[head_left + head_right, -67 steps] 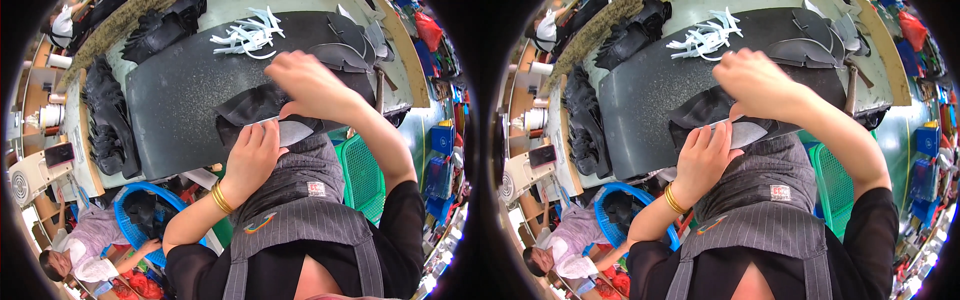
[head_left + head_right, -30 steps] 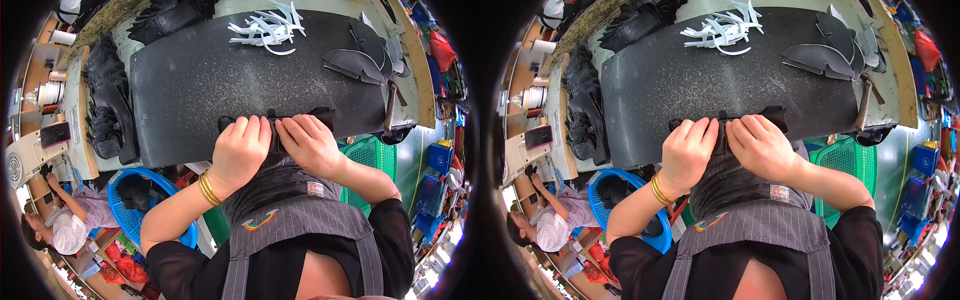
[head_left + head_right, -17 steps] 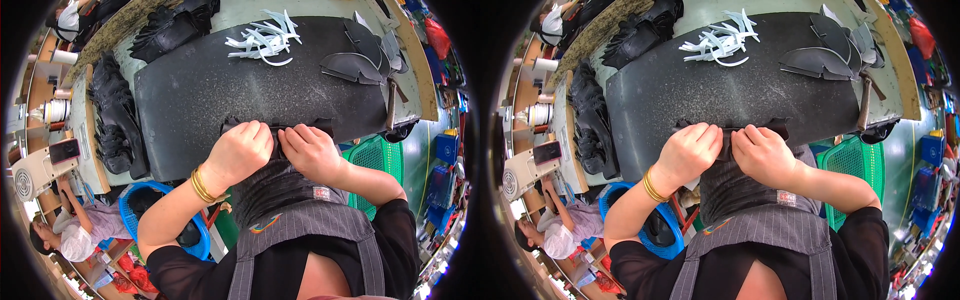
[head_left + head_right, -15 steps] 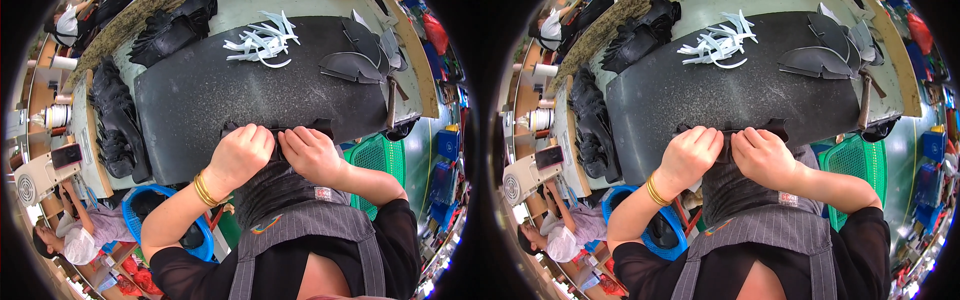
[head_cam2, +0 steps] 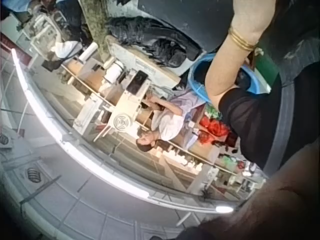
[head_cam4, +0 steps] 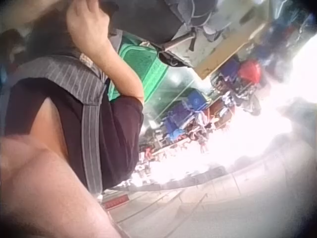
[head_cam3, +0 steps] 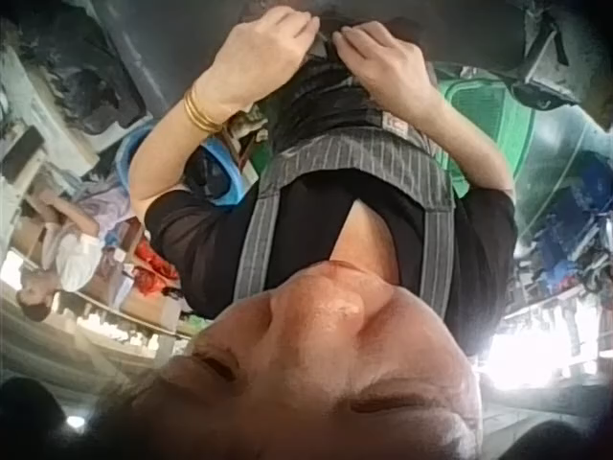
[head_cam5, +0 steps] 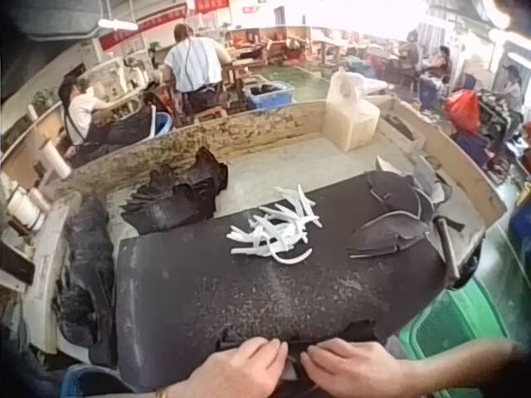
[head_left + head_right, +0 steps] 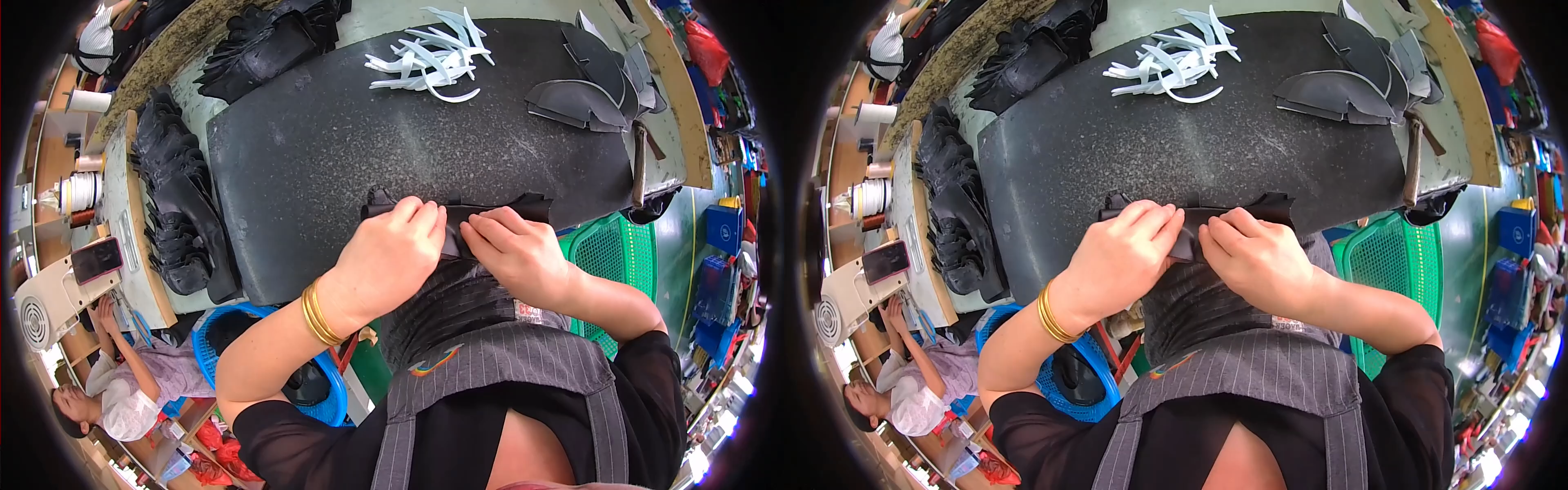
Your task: The person is preparing shoe upper components by folding and pressing edges and applying reinforcement strips at a workbench.
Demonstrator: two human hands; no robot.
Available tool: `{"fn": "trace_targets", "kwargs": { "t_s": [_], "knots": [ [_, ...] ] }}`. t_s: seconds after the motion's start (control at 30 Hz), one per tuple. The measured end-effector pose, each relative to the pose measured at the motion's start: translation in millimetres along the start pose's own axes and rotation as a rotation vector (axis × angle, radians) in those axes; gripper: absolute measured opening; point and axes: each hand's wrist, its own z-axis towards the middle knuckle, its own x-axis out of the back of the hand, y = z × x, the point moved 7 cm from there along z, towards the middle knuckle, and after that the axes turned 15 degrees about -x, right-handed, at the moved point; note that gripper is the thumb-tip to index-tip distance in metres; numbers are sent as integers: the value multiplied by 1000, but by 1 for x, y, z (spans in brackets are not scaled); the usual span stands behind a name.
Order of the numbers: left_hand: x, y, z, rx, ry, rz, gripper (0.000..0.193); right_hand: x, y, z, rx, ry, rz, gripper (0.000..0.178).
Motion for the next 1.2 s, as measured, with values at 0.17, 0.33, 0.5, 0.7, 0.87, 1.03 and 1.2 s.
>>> {"fn": "trace_targets", "kwargs": {
  "t_s": [0.17, 0.33, 0.5, 0.7, 0.87, 1.03, 1.2],
  "knots": [
    [2, 0, -5, -67, 115, -87, 26, 1, -1, -2, -33, -35, 90, 37],
    [1, -9, -6, -27, 62, -204, 23, -1, 1, -1, 10, -23, 89, 35],
    [4, 15, 7, -97, 0, -123, 26, 0, -4, -9, 127, -38, -39, 32],
    [-13, 54, 3, -93, 30, 269, 24, 4, 3, -17, 102, -21, -2, 31],
    [-33, 71, 28, 90, 204, 253, 34, 49, 56, -24, -254, 423, -156, 28],
    [-40, 69, 32, 244, 291, 243, 23, 15, 84, -30, -968, 39, 913, 40],
    [-40, 69, 33, 178, 261, 258, 25, -6, 97, -10, -943, -233, 766, 31]
  ]
}}
